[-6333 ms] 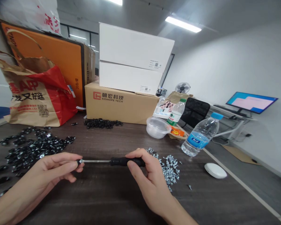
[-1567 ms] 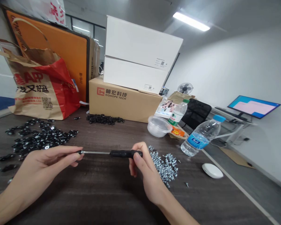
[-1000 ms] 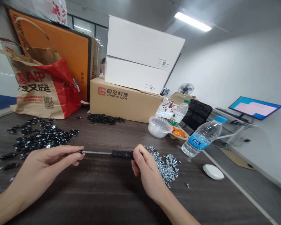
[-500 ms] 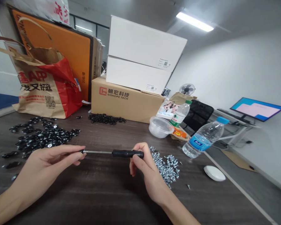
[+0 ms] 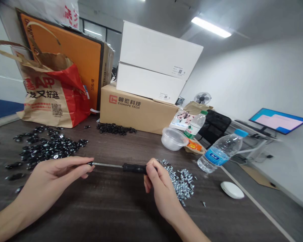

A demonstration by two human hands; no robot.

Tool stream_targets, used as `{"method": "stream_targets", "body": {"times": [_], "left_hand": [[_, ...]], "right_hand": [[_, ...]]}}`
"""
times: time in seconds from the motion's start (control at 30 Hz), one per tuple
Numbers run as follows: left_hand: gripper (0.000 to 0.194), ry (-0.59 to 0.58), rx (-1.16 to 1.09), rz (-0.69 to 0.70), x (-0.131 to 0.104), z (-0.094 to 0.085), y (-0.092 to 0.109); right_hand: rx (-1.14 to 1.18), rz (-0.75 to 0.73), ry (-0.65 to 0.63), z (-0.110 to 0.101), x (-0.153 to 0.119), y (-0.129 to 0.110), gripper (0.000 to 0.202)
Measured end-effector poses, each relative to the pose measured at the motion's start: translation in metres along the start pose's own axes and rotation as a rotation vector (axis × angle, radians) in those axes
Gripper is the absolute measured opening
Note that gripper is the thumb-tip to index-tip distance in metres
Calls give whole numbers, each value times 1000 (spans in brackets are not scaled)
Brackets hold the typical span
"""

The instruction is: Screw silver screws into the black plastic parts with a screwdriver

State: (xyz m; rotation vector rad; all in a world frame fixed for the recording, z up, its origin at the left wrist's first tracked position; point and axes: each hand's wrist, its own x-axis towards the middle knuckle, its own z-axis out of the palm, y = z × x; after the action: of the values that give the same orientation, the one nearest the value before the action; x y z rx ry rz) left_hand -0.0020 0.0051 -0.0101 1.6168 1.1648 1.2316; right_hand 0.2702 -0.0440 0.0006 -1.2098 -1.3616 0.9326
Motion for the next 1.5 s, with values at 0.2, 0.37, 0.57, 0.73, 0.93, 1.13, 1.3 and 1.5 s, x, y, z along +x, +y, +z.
{"method": "stream_targets", "body": {"times": [0.2, 0.37, 0.57, 0.73, 0.93, 1.13, 1.3, 1.5], "left_hand": [[19, -2, -12, 8, 0, 0, 0], [18, 10, -13, 13, 0, -1, 1], [18, 12, -6, 7, 0, -1, 2], [17, 15, 3, 39, -1, -1, 1], [17, 31, 17, 53, 0, -1, 2], [16, 34, 27, 70, 0, -1, 2], [17, 30, 37, 71, 2, -1, 1], [18, 25, 27, 57, 2, -2, -1]], "right_hand": [[65, 39, -61, -1, 1, 1, 29], [-44, 20, -34, 0, -1, 0, 46], [17, 16, -29, 0, -1, 0, 31], [20, 22, -42, -1, -1, 2, 37], [-22, 10, -27, 0, -2, 1, 39], [49, 31, -73, 0, -1, 1, 31], [-18, 3, -46, -1, -1, 1, 42], [-18, 38, -77, 0, -2, -1, 32]]}}
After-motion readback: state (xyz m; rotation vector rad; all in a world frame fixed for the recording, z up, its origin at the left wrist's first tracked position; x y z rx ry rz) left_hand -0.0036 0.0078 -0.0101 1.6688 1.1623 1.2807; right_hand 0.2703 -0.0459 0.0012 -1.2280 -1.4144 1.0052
